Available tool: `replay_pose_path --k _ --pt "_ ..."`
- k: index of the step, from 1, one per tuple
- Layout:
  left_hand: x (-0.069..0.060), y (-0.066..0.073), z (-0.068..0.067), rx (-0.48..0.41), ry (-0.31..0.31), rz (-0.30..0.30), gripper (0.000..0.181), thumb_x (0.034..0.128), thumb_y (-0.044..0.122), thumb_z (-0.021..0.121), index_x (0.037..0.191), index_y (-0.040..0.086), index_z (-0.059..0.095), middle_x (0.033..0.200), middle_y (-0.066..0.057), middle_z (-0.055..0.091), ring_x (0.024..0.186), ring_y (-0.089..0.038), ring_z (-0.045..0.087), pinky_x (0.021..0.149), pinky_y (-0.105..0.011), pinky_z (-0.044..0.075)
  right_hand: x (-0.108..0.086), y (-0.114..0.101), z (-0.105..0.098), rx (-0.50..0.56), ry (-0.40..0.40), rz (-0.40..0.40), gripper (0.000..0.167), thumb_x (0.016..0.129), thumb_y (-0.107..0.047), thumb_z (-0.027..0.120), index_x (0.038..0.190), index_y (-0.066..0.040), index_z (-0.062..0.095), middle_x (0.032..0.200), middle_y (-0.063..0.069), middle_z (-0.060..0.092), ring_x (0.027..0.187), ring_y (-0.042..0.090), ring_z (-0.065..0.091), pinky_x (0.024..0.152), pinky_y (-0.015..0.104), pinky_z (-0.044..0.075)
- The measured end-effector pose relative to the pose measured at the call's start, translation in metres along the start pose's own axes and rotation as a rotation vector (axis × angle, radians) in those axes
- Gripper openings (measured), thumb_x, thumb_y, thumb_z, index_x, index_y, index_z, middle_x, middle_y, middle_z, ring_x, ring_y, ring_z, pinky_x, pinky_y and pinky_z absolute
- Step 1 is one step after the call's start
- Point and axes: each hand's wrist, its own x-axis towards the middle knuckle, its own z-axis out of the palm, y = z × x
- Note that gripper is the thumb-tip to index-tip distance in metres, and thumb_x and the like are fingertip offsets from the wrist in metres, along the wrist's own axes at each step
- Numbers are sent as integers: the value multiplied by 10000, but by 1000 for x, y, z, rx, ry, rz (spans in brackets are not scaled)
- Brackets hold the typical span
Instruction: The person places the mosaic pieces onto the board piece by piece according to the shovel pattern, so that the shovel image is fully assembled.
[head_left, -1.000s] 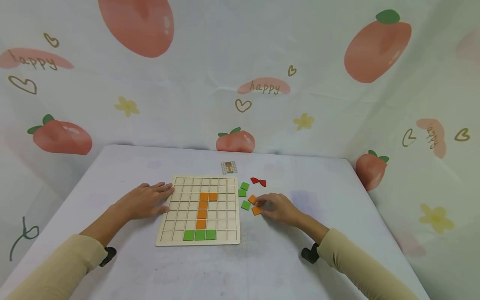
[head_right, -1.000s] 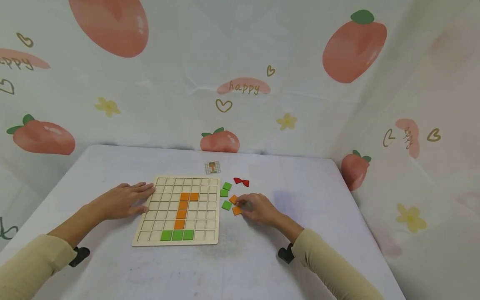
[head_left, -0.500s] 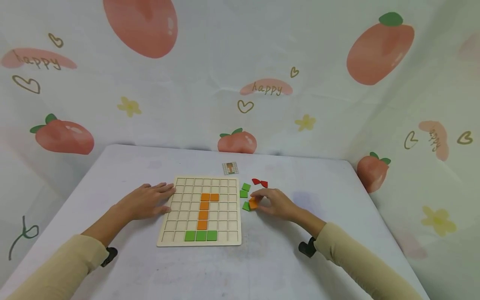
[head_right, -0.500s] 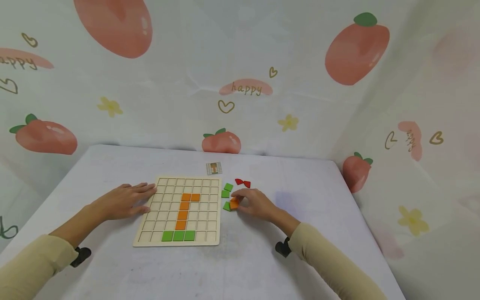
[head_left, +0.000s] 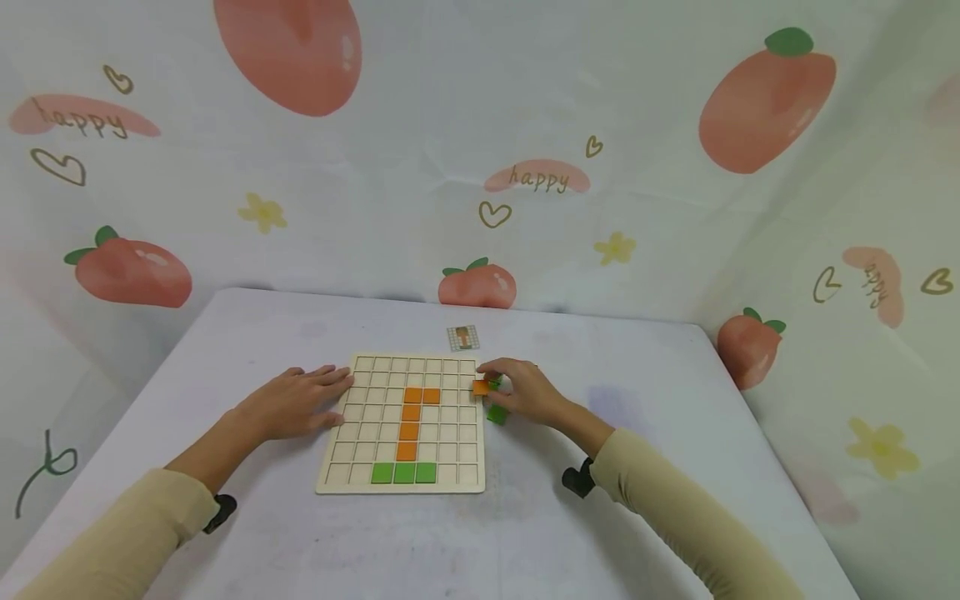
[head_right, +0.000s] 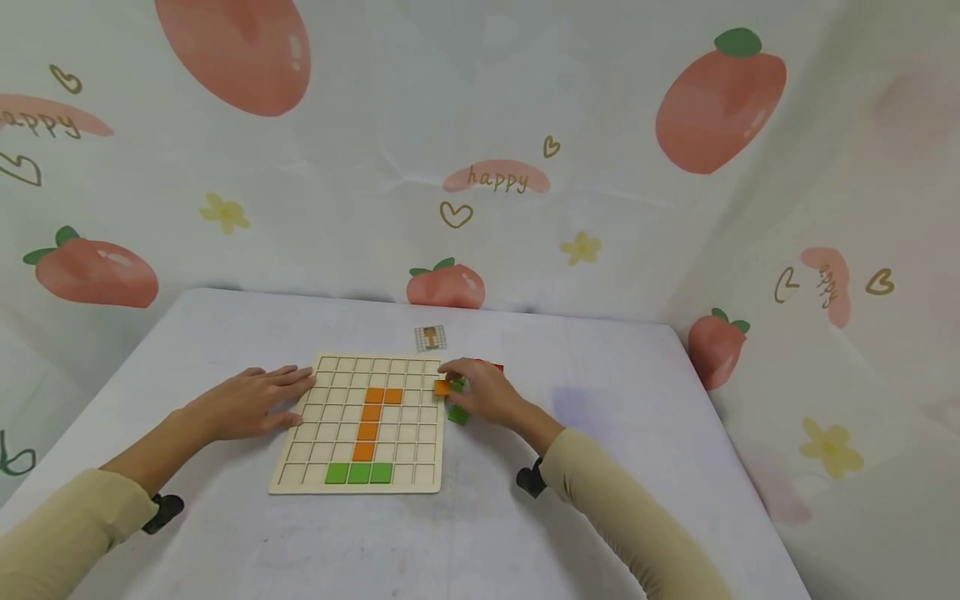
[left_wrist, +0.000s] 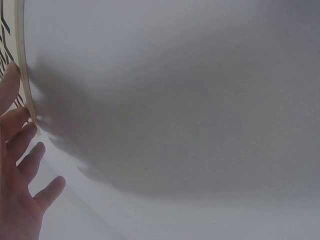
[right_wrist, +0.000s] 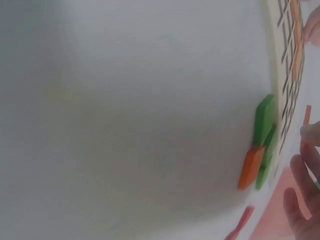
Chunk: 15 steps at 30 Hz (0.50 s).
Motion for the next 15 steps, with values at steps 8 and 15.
replay_pose_path --k 8,15 --pt "0 1 -1 -4 1 3 642 937 414 659 1428 22 528 1468 -169 507 1333 -399 481 982 -601 427 30 -16 15 11 22 66 349 901 -46 709 1246 -29 653 1108 65 703 1032 206 640 961 374 511" --pt "0 2 -3 -2 5 7 638 934 406 665 1424 19 532 1461 -172 513 1329 -401 485 979 -600 431 52 -27 34 7 -11 97 337 916 -68 694 1250 -50 655 1112 56 702 1029 191 640 948 333 515"
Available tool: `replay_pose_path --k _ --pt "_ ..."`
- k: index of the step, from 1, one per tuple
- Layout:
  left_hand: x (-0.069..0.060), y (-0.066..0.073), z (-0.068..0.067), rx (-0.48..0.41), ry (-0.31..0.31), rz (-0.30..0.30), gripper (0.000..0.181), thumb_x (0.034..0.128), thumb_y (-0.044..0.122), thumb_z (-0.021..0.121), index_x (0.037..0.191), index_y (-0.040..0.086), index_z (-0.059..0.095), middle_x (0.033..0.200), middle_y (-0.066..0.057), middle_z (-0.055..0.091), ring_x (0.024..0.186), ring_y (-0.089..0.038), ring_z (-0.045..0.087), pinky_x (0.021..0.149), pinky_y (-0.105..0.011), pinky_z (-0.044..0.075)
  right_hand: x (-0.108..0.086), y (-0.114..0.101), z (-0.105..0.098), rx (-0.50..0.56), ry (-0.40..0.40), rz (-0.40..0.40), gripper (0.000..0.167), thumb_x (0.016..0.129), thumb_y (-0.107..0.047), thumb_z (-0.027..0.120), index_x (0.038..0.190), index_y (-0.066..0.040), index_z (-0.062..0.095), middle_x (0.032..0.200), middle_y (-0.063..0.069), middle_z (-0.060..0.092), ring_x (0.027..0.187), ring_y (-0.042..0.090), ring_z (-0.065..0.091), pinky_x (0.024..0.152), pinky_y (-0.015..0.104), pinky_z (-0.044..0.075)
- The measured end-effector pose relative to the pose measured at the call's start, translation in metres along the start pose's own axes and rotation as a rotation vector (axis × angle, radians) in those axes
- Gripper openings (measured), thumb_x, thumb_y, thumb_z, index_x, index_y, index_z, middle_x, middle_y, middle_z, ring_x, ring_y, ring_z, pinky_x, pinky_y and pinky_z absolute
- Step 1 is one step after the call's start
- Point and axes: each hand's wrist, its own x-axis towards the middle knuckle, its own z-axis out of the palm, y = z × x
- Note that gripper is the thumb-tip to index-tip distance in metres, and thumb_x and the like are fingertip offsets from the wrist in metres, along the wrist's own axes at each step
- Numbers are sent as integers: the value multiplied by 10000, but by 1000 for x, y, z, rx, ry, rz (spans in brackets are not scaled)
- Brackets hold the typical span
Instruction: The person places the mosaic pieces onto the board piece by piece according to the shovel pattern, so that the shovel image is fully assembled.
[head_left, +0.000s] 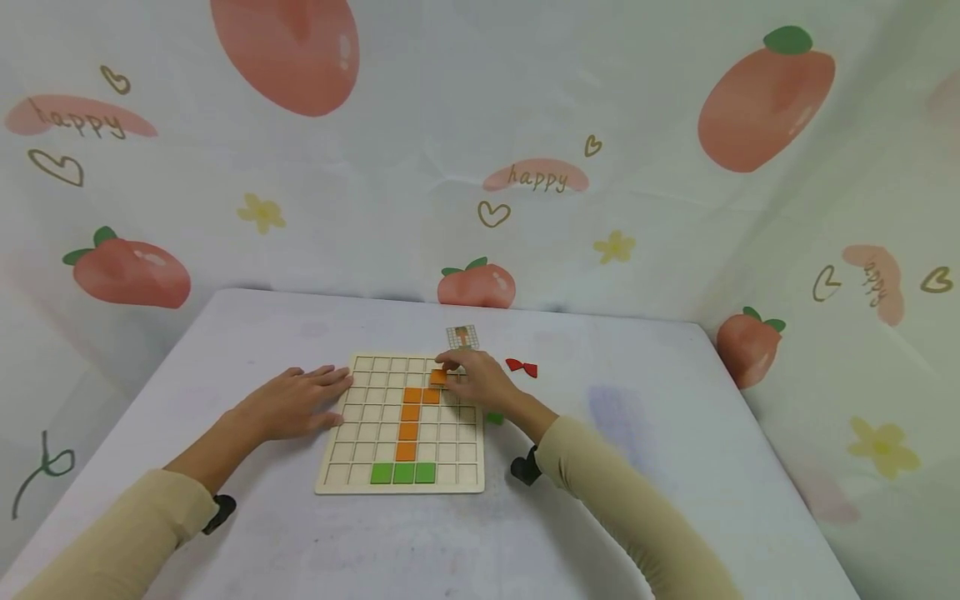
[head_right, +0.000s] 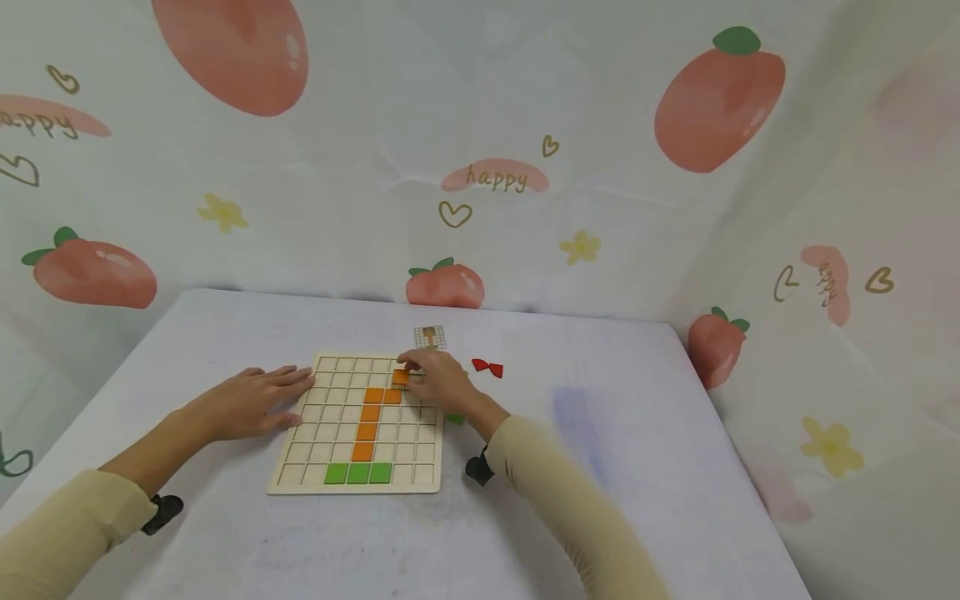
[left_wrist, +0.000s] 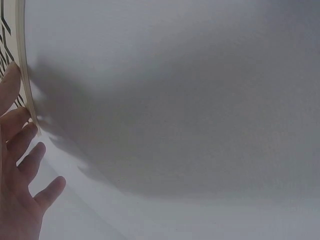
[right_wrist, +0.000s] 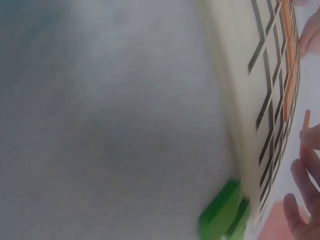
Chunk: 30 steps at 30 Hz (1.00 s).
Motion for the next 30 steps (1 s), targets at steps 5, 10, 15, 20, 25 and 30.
replay_pose_path --k 5,10,15,20,25,30 --pt "0 1 -2 -1 10 6 637 928 399 675 1420 18 536 1456 -173 518 1325 -399 490 977 -600 433 11 -9 8 -29 -14 7 340 922 -85 689 1258 -59 648 1106 53 700 1023 181 635 937 326 512" --pt "0 1 -1 -1 18 9 633 927 397 678 1417 21 541 1453 -170 523 1322 -395 495 973 -595 437 18 -17 12 -37 -32 22 336 926 -78 674 1261 -60 647 1108 48 694 1004 173 625 929 310 511" --pt "0 0 0 6 15 7 636 928 401 676 1420 24 538 1456 -167 521 1324 -390 495 972 -589 440 23 -21 16 -52 -52 27 330 939 -61 641 1269 -73 650 1117 41 696 991 160 622 910 276 509" --pt "0 0 0 9 16 3 638 923 399 680 1419 23 539 1455 -169 521 1324 -391 494 976 -592 439 27 -23 19 -67 -48 14 325 935 -41 626 1255 -80 665 1097 39 702 943 153 620 855 263 519" --pt "-1 0 0 12 16 8 636 927 403 674 1419 23 539 1453 -168 523 1321 -392 497 974 -591 441 27 -24 21 -102 -46 27 314 931 -66 650 1243 -89 673 1097 28 704 959 148 623 872 267 517" --pt "-1 0 0 8 17 6 637 927 403 676 1418 22 540 1454 -169 522 1321 -393 497 974 -593 440 28 -24 22 -107 -47 24 303 932 -81 662 1234 -89 679 1097 27 711 972 154 630 890 278 518"
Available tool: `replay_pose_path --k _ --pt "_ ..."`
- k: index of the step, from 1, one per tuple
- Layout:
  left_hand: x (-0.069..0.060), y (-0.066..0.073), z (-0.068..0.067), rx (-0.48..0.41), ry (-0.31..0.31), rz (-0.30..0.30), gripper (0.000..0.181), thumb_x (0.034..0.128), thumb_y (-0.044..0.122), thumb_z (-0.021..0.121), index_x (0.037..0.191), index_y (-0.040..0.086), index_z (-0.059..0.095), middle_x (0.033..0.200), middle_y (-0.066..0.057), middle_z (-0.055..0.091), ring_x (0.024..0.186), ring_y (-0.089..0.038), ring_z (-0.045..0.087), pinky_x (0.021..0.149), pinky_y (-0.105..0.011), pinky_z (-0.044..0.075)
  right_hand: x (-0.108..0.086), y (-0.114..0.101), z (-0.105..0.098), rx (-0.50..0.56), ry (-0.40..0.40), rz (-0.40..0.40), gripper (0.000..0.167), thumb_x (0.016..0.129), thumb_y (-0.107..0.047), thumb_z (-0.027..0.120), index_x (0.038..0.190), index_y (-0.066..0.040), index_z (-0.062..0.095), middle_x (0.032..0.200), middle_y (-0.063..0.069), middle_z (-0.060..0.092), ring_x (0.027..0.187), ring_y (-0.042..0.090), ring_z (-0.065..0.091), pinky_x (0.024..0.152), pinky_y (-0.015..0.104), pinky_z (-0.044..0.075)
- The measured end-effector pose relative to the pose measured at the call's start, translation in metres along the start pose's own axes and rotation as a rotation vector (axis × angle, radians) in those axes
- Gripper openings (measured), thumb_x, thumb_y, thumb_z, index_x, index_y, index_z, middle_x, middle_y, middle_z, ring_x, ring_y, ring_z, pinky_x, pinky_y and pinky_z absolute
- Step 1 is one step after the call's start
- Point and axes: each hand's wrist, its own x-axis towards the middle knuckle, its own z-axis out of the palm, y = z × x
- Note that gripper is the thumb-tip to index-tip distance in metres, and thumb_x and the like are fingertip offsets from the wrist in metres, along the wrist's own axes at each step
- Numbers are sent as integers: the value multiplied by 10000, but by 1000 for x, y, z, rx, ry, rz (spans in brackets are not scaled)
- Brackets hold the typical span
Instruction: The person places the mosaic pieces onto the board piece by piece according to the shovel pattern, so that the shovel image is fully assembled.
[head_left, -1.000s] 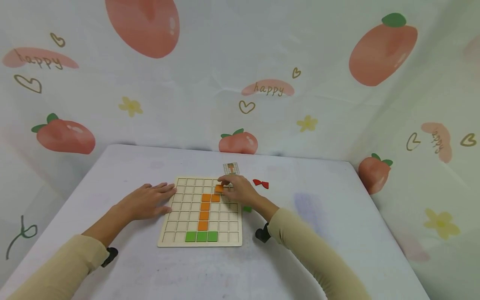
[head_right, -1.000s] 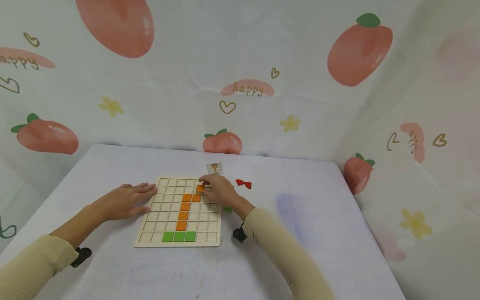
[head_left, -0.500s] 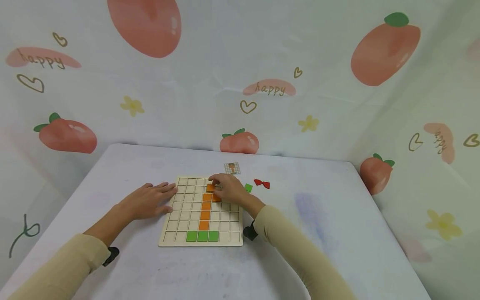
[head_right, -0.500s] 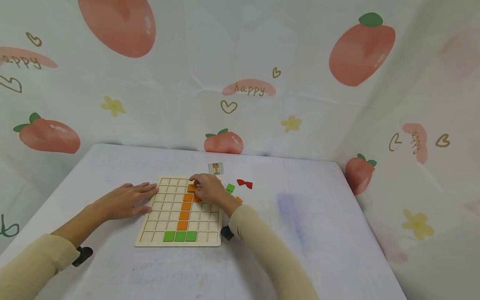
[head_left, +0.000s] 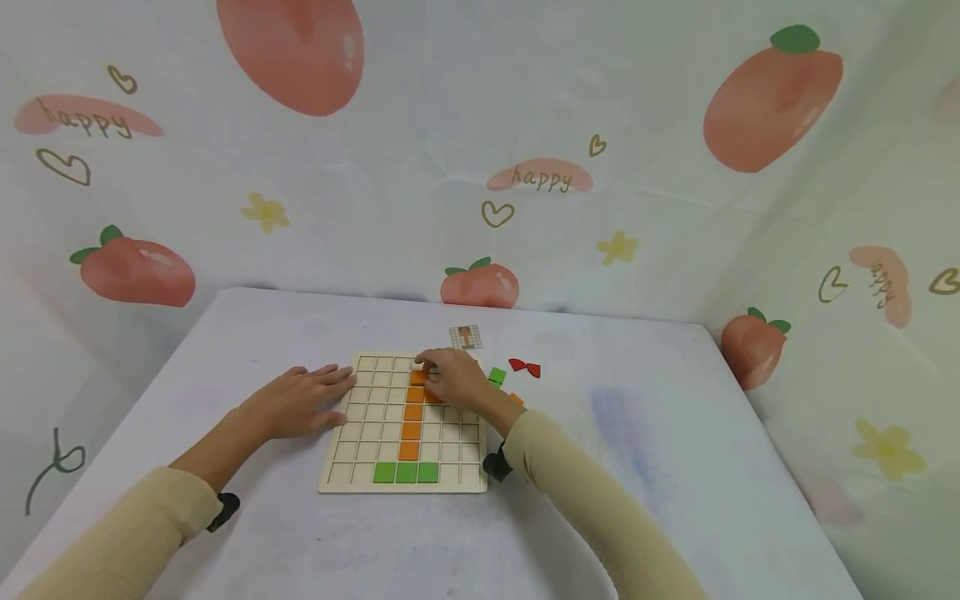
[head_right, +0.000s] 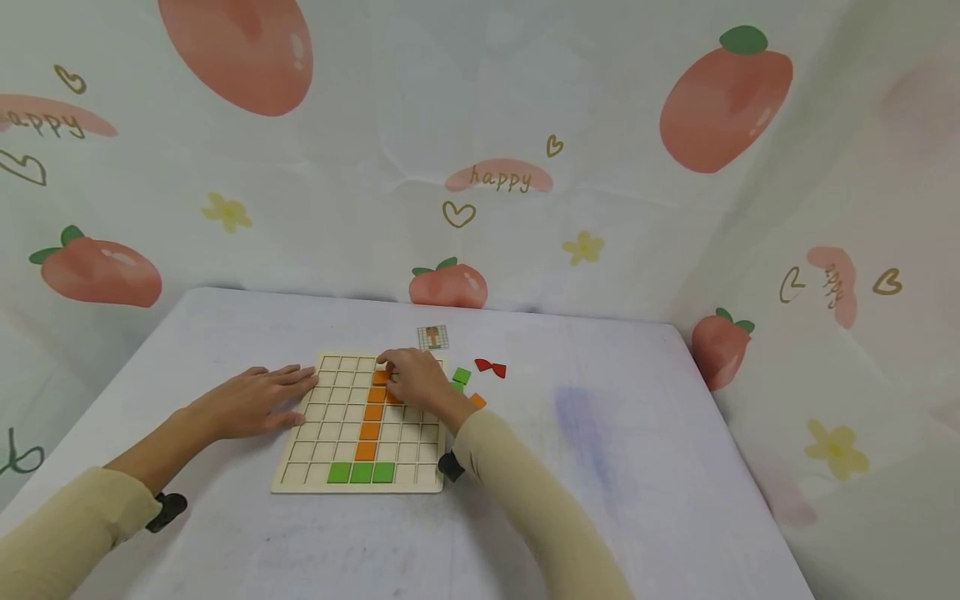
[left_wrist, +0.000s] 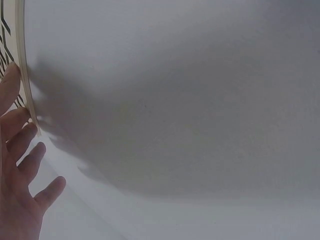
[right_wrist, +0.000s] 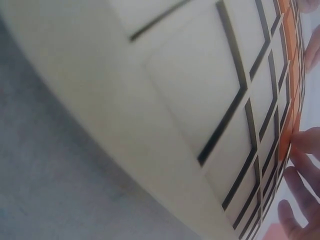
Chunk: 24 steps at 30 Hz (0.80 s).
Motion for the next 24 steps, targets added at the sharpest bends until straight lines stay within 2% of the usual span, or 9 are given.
replay_pose_path --k 9,16,24 --pt "0 0 1 -2 1 -4 637 928 406 673 1420 24 538 1457 -166 519 1323 -392 495 979 -586 439 0 2 -1 9 -9 5 308 928 -88 674 1236 -88 683 1066 16 724 952 149 631 882 271 515" --pt "1 1 1 -6 -3 -11 634 929 406 671 1419 25 540 1456 -166 520 1324 -394 494 983 -594 435 -1 2 -1 21 -20 20 318 934 -125 681 1251 -95 678 1079 6 727 1000 160 633 915 290 509" --pt "0 1 0 10 -6 -7 633 932 409 666 1419 25 539 1458 -166 519 1322 -391 497 979 -588 442 -18 15 -19 57 -28 36 335 933 -139 690 1264 -94 668 1112 6 725 1067 163 647 969 352 497"
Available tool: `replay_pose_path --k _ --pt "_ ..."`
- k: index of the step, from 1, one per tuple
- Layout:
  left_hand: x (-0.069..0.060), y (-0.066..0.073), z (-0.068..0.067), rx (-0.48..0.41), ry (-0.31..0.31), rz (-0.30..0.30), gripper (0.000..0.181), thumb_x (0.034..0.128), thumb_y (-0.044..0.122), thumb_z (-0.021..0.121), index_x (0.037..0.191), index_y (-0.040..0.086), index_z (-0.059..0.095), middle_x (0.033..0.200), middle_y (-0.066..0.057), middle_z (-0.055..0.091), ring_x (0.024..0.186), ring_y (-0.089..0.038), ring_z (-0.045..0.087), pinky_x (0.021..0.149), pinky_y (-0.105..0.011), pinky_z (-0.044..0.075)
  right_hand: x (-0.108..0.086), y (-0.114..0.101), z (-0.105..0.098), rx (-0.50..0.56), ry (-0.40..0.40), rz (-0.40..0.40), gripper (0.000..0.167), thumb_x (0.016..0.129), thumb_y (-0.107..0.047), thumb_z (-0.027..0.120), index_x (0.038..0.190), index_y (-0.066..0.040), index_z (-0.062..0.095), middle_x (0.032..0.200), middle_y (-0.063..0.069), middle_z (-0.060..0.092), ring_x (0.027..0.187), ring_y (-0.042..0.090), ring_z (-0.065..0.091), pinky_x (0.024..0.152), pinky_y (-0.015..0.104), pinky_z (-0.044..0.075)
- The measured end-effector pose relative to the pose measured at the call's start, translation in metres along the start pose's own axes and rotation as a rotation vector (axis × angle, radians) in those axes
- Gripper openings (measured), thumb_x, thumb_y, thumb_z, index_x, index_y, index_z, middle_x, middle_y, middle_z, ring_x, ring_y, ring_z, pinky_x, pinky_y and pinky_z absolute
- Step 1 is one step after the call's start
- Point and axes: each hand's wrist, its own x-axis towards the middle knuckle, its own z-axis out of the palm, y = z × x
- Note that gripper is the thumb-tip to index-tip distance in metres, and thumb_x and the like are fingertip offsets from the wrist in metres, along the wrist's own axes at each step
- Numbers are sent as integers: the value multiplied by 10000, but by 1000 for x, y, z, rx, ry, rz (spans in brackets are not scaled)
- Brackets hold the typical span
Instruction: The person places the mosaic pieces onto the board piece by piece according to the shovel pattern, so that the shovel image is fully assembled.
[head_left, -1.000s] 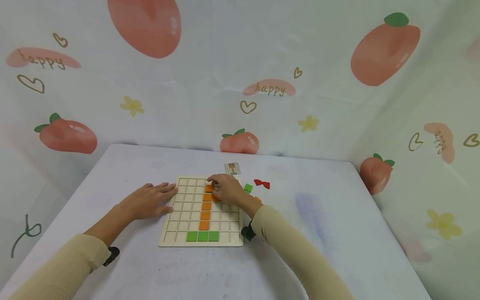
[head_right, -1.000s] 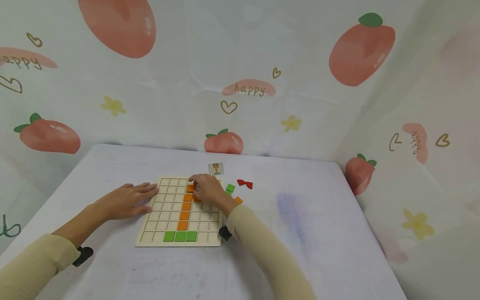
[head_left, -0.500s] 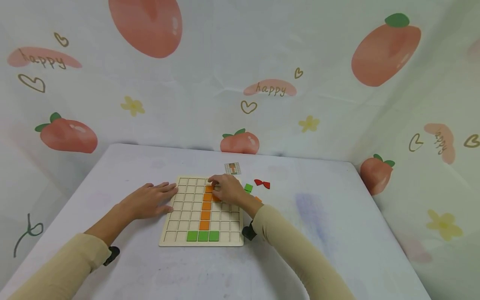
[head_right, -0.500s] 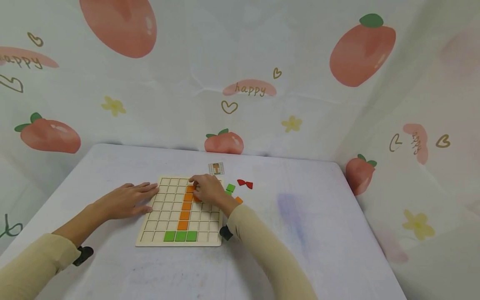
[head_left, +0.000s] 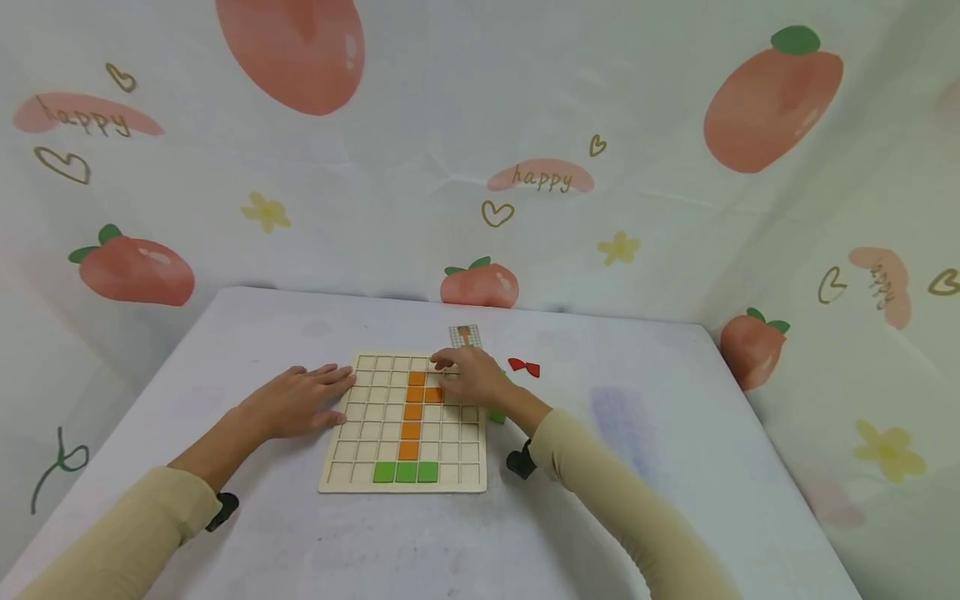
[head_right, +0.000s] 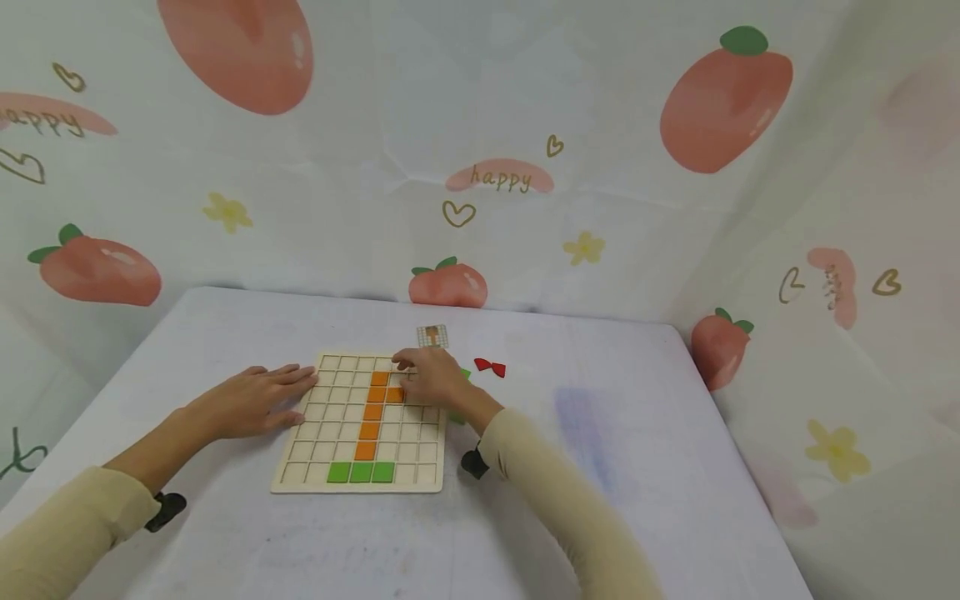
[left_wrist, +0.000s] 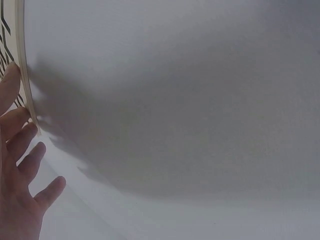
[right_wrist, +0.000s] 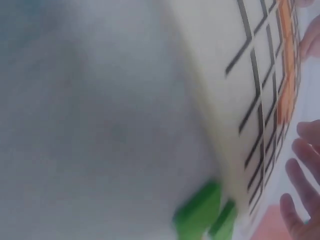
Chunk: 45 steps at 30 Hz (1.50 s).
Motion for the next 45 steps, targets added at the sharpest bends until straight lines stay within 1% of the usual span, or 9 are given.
replay_pose_path --k 4,9,11,15,20,27,36,40,45 --pt "0 0 -2 7 3 2 634 933 409 663 1421 24 536 1459 -167 518 1323 -391 496 980 -586 443 -17 14 -16 22 5 -14 364 919 -122 715 1273 -63 656 1107 40 737 1100 205 655 1009 420 473" --pt "-1 0 -4 -6 0 4 630 933 400 666 1415 14 539 1452 -177 521 1318 -399 496 974 -592 441 -43 40 -30 16 19 -1 465 895 -124 742 1340 -78 614 1107 39 743 1174 230 631 1053 485 423" --pt "-1 1 -4 -10 0 5 628 932 398 668 1412 13 542 1450 -180 522 1316 -402 497 972 -594 441 -53 52 -32 10 34 7 486 884 -121 744 1350 -85 611 1094 27 747 1168 226 634 1050 495 419" --pt "-1 1 -3 -7 1 6 626 930 399 670 1410 17 545 1448 -175 525 1317 -399 497 974 -592 442 -72 72 -34 7 65 -40 461 862 -91 752 1306 -49 637 1045 32 757 1114 236 665 1011 514 444" --pt "-1 0 -2 -13 1 4 625 934 393 667 1415 16 539 1454 -172 521 1323 -395 493 979 -593 437 -87 85 -34 6 50 -90 429 860 -63 753 1277 -32 655 1045 33 760 1113 242 668 988 532 462" --pt "-1 -2 -1 -25 8 14 613 950 395 646 1414 9 539 1453 -179 519 1320 -397 494 973 -591 434 -96 86 -32 11 26 -80 419 850 -36 764 1258 -51 671 1096 27 747 1093 199 672 1012 506 460" --pt "-2 -2 -1 -33 10 13 619 950 408 644 1416 15 538 1453 -173 520 1320 -396 494 972 -588 434 -102 85 -29 9 54 -87 370 842 -50 786 1201 -37 695 1079 25 742 1015 170 681 982 449 494" --pt "-2 -3 0 -28 10 16 618 945 404 648 1414 16 541 1451 -172 523 1319 -395 496 968 -587 438 -101 85 -31 -6 59 -96 373 840 -81 799 1196 -46 693 1061 24 741 988 164 681 958 445 505" --pt "-2 -2 0 -27 12 17 621 943 401 651 1415 14 539 1453 -174 521 1321 -397 494 970 -588 437 -93 81 -33 -20 87 -120 378 841 -124 809 1193 -53 691 1034 20 740 955 172 682 914 436 525"
